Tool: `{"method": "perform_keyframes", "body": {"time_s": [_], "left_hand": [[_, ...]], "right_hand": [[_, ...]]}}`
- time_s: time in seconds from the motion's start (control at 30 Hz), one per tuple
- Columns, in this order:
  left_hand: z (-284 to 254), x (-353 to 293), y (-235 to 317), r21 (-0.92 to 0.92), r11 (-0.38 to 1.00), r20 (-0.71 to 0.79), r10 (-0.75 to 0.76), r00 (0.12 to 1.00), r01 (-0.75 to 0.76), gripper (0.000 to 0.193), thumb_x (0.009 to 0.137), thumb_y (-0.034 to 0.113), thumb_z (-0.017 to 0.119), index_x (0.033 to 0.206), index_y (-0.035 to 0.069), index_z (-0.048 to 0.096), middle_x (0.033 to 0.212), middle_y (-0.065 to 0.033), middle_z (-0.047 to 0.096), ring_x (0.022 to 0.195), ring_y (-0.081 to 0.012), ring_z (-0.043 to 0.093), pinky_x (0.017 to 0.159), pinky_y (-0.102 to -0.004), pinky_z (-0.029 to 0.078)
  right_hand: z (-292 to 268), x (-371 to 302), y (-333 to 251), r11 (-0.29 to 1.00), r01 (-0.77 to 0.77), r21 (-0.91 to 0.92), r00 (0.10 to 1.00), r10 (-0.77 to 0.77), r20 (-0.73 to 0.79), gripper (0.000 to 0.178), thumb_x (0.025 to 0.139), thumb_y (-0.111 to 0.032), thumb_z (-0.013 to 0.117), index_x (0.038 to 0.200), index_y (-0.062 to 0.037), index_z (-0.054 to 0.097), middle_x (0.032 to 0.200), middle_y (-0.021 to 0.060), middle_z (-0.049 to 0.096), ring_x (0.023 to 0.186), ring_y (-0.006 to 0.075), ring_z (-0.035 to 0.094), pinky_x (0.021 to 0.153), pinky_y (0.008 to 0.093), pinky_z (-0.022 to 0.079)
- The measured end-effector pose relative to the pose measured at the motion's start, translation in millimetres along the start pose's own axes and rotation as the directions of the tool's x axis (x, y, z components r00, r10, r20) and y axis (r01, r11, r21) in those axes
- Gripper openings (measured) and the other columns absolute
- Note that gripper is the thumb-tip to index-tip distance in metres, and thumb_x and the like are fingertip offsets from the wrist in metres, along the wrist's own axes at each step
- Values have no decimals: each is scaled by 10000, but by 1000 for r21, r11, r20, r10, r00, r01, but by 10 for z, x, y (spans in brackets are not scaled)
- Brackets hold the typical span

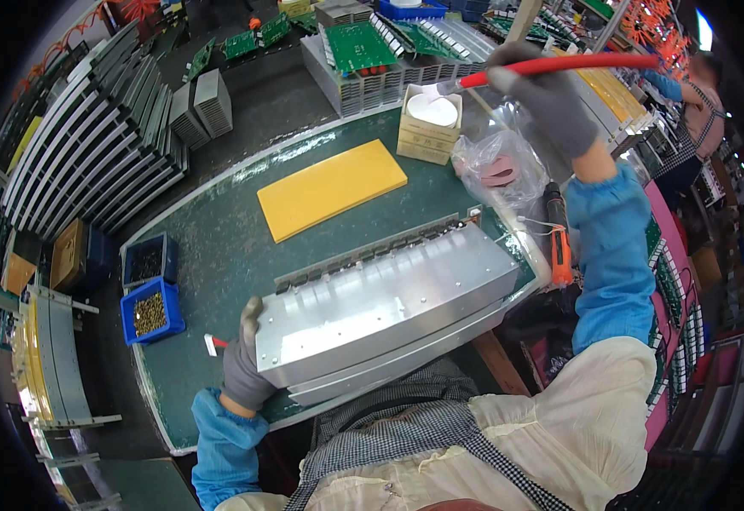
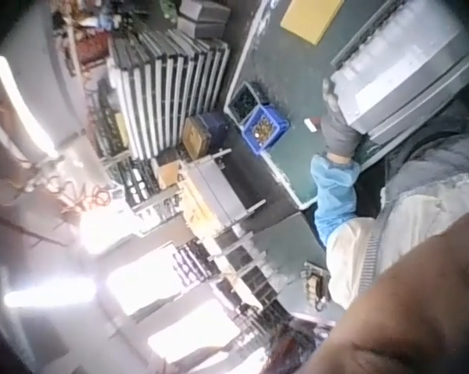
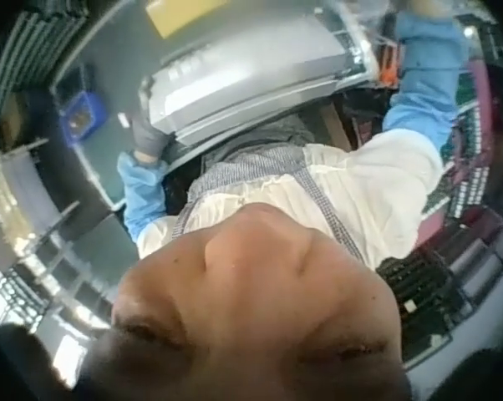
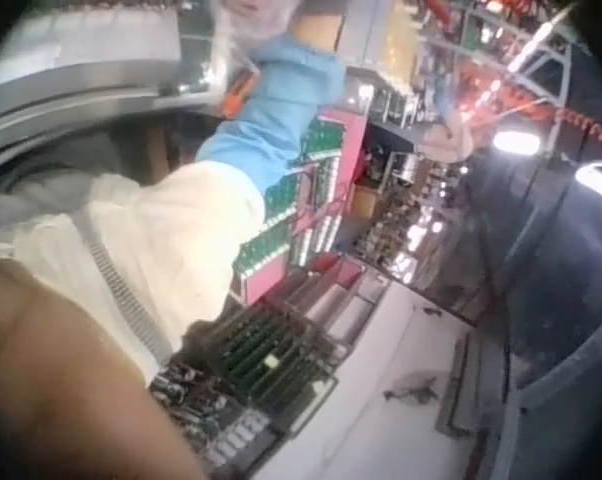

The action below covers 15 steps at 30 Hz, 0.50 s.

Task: Assembling electronic components and heat sinks onto circuit boards using tools and adhesive.

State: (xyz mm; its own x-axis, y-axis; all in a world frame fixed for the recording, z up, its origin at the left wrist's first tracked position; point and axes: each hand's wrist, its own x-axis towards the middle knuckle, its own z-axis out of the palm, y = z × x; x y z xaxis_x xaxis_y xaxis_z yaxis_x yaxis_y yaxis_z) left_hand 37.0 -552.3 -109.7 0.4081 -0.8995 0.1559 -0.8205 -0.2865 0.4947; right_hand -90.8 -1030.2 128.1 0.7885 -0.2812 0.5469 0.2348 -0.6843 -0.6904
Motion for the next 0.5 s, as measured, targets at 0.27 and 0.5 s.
{"method": "perform_keyframes", "body": {"time_s": [0.27,0.5], "left_hand": [[-205,134,284,-277,923,130,-239,962,267,590,945,365,531,1455,132,347,1391,-80,445,1246,-242,467,1100,-378,343],[-109,42,208,-335,932,-18,-155,988,140,529,1017,366,446,1445,88,308,1376,-118,484,1263,-196,458,1099,-315,344]], "right_hand": [[123,258,1249,869,46,-492,966,87,245,209,878,-209,675,1041,-78,661,971,68,682,883,212,642,769,333,517],[371,170,1243,518,410,-751,905,-128,406,107,851,-265,656,929,-193,646,898,28,656,958,231,607,906,410,409]]}}
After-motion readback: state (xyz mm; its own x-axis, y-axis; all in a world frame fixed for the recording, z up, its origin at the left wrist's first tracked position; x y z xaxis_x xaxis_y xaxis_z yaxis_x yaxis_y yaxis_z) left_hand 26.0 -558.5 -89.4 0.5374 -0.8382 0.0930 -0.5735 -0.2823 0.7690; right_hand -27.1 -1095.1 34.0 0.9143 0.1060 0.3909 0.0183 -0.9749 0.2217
